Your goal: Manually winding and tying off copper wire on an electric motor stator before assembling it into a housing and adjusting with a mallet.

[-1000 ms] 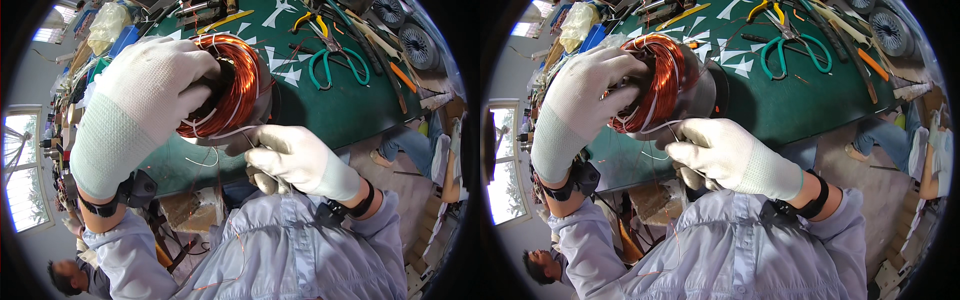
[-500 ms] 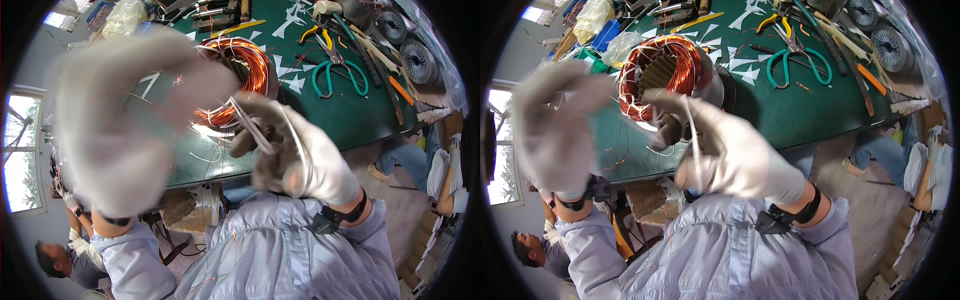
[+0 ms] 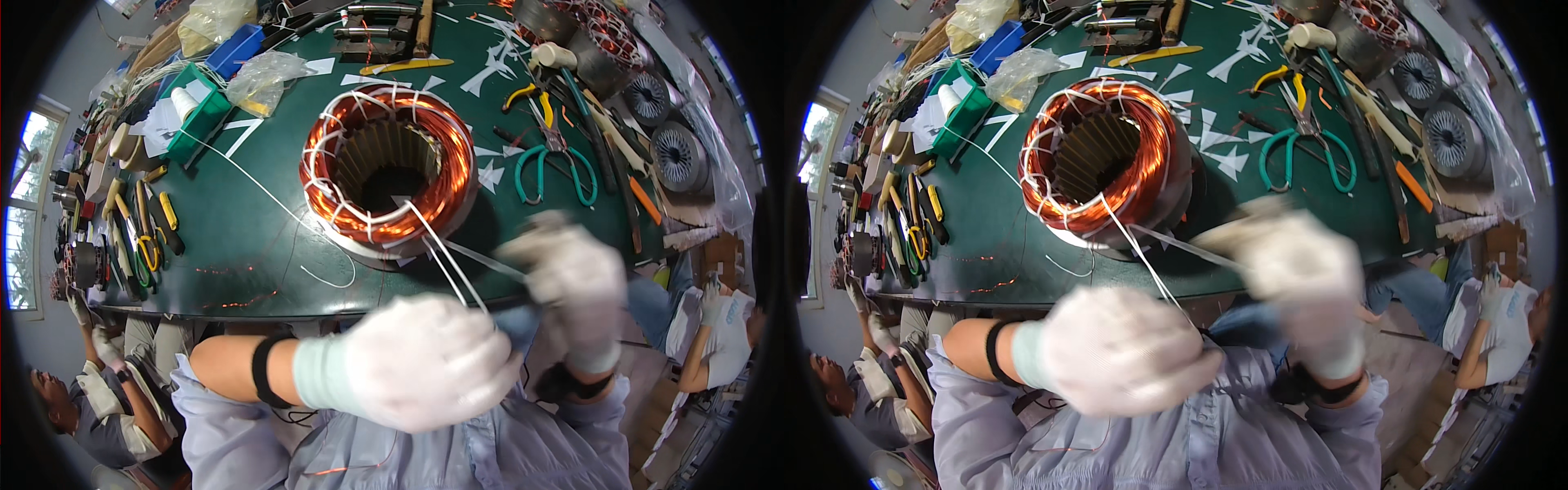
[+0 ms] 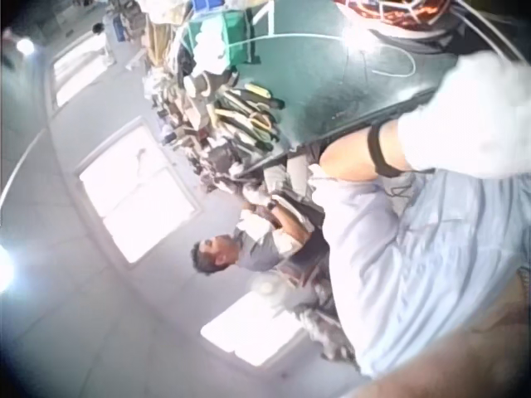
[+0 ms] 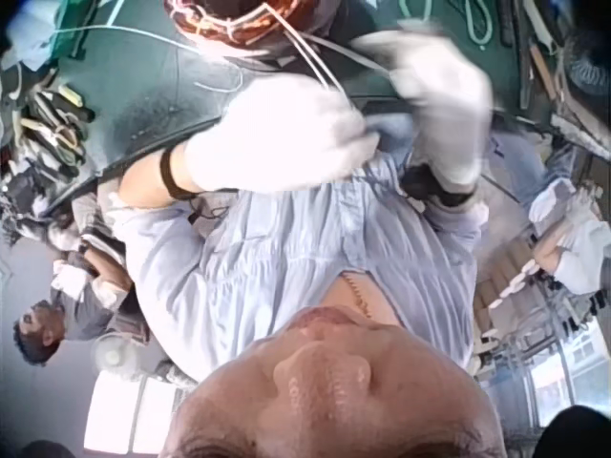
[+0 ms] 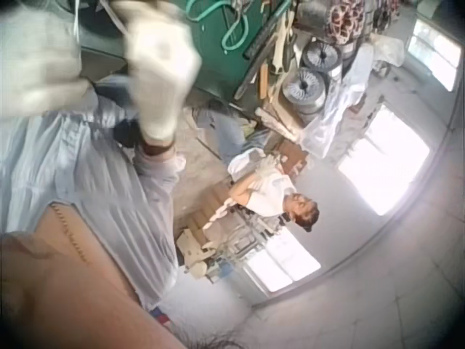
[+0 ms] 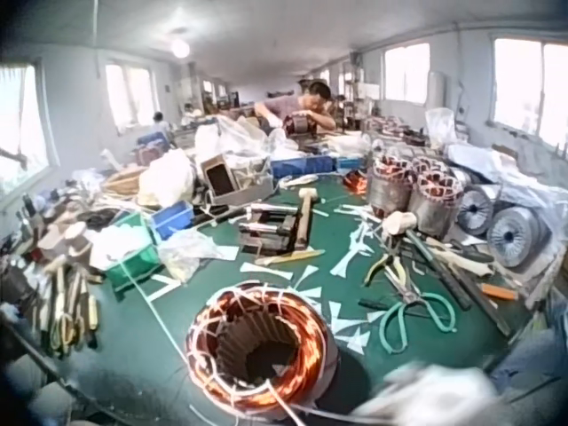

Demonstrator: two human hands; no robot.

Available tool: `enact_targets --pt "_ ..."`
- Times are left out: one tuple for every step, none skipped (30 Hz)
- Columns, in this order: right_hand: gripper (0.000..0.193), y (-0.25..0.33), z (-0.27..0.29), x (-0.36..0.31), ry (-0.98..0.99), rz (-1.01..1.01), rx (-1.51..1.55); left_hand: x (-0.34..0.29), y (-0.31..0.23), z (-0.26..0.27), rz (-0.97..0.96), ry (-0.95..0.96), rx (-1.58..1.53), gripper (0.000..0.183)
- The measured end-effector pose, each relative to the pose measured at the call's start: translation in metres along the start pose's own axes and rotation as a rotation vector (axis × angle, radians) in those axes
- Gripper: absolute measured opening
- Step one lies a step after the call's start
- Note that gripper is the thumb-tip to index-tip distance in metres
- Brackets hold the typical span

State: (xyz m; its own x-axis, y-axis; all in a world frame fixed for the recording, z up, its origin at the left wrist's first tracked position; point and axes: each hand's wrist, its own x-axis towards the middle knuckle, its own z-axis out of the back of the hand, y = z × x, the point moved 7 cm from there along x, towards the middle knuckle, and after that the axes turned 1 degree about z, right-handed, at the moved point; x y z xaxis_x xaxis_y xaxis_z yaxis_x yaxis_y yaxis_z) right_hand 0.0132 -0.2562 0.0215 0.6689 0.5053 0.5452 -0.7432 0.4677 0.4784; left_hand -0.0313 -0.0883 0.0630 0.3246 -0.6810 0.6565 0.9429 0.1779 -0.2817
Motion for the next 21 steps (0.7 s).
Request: enact_targets --pt "0.017 0.015 -0.022 0.025 0.118 0.062 0.246 -0.012 -0.005 -0.02 -0.004 0.189 0.06 0.033" --pt "0.012 0.014 -0.043 0.031 0.208 -0.31 0.595 -0.024 -0.005 -0.037 -0.003 0.38 0.122 0.035" --pt "0.014 0.007 -0.047 0.028 0.194 -0.663 0.923 -0.022 -0.001 -0.021 -0.151 0.288 0.158 0.034" --pt "0.018 0.005 -0.052 0.018 0.16 -1.036 1.236 -0.018 0.009 0.002 -0.113 0.072 0.16 0.035" --pt "0.022 0.004 -0.04 0.027 -0.074 -0.956 1.324 -0.011 0.022 0.026 -0.018 -0.126 0.251 0.035" --pt "0.024 -0.006 -0.03 0.037 -0.162 -0.616 1.226 0.001 0.042 0.039 0.16 -0.033 0.357 0.039" --pt "0.024 -0.013 -0.027 0.04 -0.199 -0.586 1.12 0.011 0.069 0.051 0.355 0.048 0.462 0.046" --pt "0.024 -0.02 -0.022 0.042 -0.236 -0.553 1.009 0.021 0.088 0.053 0.539 0.192 0.375 0.052" --pt "0.023 -0.018 -0.026 0.05 -0.212 -0.528 1.037 0.024 0.096 0.052 0.629 0.35 0.334 0.051" --pt "0.021 -0.018 -0.027 0.055 -0.207 -0.55 0.986 0.022 0.106 0.046 0.711 0.506 0.275 0.051" --pt "0.02 -0.019 -0.032 0.061 -0.227 -0.571 0.999 0.028 0.112 0.046 0.713 0.503 0.271 0.051" --pt "0.018 -0.017 -0.038 0.07 -0.237 -0.579 1.027 0.027 0.114 0.045 0.782 0.57 0.256 0.049" --pt "0.015 -0.014 -0.041 0.076 -0.192 -0.644 0.882 0.025 0.116 0.043 0.849 0.638 0.239 0.048" --pt "0.013 -0.012 -0.045 0.08 -0.191 -0.577 0.901 0.03 0.115 0.046 0.867 0.635 0.249 0.048" --pt "0.011 -0.012 -0.048 0.079 -0.215 -0.56 0.954 0.028 0.119 0.042 0.946 0.73 0.203 0.046" --pt "0.01 -0.011 -0.05 0.078 -0.238 -0.542 1.01 0.023 0.121 0.039 1.027 0.826 0.158 0.043" --pt "0.01 -0.012 -0.052 0.078 -0.234 -0.539 1.015 0.024 0.122 0.039 1.033 0.825 0.161 0.043" --pt "0.009 -0.015 -0.05 0.079 -0.248 -0.48 0.973 0.022 0.126 0.033 1.102 0.81 0.003 0.041" --pt "0.009 -0.016 -0.047 0.08 -0.26 -0.42 0.932 0.02 0.129 0.027 1.169 0.791 -0.154 0.038" --pt "0.009 -0.018 -0.046 0.079 -0.267 -0.427 0.928 0.017 0.13 0.023 1.163 0.799 -0.158 0.038" --pt "0.009 -0.016 -0.048 0.078 -0.25 -0.448 0.948 0.02 0.127 0.027 1.035 0.716 -0.082 0.038"
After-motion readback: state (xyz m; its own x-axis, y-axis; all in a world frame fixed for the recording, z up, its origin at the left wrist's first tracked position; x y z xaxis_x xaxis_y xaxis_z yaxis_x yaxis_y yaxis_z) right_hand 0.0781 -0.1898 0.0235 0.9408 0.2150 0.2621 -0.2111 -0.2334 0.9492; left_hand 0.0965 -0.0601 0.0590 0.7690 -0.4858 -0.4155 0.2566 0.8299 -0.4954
